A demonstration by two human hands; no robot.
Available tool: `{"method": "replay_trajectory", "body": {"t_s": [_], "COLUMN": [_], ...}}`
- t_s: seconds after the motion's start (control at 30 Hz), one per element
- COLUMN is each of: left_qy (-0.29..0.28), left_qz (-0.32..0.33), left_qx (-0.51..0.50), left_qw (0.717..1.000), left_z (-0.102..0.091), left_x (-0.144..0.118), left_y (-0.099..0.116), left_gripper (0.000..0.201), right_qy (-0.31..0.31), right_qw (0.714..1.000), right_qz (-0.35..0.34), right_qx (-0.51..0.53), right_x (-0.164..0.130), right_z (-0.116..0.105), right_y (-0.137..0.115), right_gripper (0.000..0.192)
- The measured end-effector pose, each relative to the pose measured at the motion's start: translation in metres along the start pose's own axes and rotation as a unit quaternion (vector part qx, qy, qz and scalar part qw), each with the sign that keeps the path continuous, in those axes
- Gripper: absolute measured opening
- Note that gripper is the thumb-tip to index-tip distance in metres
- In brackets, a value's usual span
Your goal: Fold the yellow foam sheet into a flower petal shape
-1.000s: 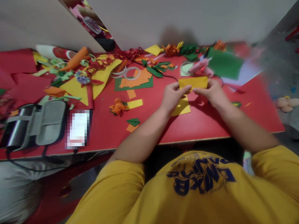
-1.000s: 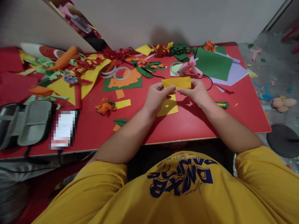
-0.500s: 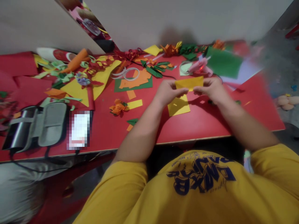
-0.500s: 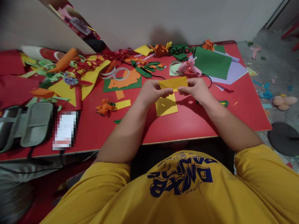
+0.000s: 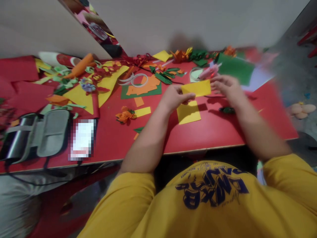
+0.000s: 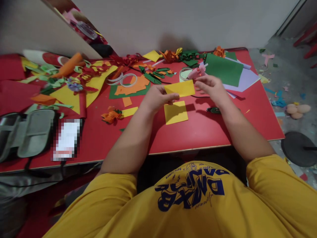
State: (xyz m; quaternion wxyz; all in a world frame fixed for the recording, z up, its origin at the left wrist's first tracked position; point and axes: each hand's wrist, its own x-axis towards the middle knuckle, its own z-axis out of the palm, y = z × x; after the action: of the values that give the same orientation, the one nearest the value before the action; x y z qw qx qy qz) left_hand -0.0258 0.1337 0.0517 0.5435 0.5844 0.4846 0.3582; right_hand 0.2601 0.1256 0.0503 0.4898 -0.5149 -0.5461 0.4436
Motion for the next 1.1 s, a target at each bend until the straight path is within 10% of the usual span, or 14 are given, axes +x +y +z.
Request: {"method": "replay_trajectory", "body": {"t_s": [0.2, 0.63, 0.9, 1.1], "left_qy": [-0.037, 0.002, -0.010, -0.006], "left_qz": [0.057, 0.018, -0.049, 0.001], "left_qx": [0.014, -0.016, -0.228, -0.255], "left_qw": [0.998, 1.000, 0.972, 0.967], "left_z": [0.014, 0.000, 0.033, 0.052], "left_x": [0.003, 0.011, 0.000, -0.015], "left_y": [-0.014, -0.019, -0.020, -0.021], "left_gripper": [0.045, 0.040, 0.075, 0.058], "right_qy": [-0.108, -0.046, 0.067, -0.003], "right_qw": [0.994, 0.999, 0.978, 0.961], "right_qz": [0.027, 0.019, -0.198, -0.254], "right_qx": [0.020, 0.018, -0.009, -0.112], "right_x": [-0.018, -0.003, -0.012, -0.028], "right_z": [0.029, 0.010, 0.040, 0.051], "right_y": [0.008, 0.012, 0.029, 0.027], "right_gripper": [0.042, 0.027, 0.033, 0.043]}}
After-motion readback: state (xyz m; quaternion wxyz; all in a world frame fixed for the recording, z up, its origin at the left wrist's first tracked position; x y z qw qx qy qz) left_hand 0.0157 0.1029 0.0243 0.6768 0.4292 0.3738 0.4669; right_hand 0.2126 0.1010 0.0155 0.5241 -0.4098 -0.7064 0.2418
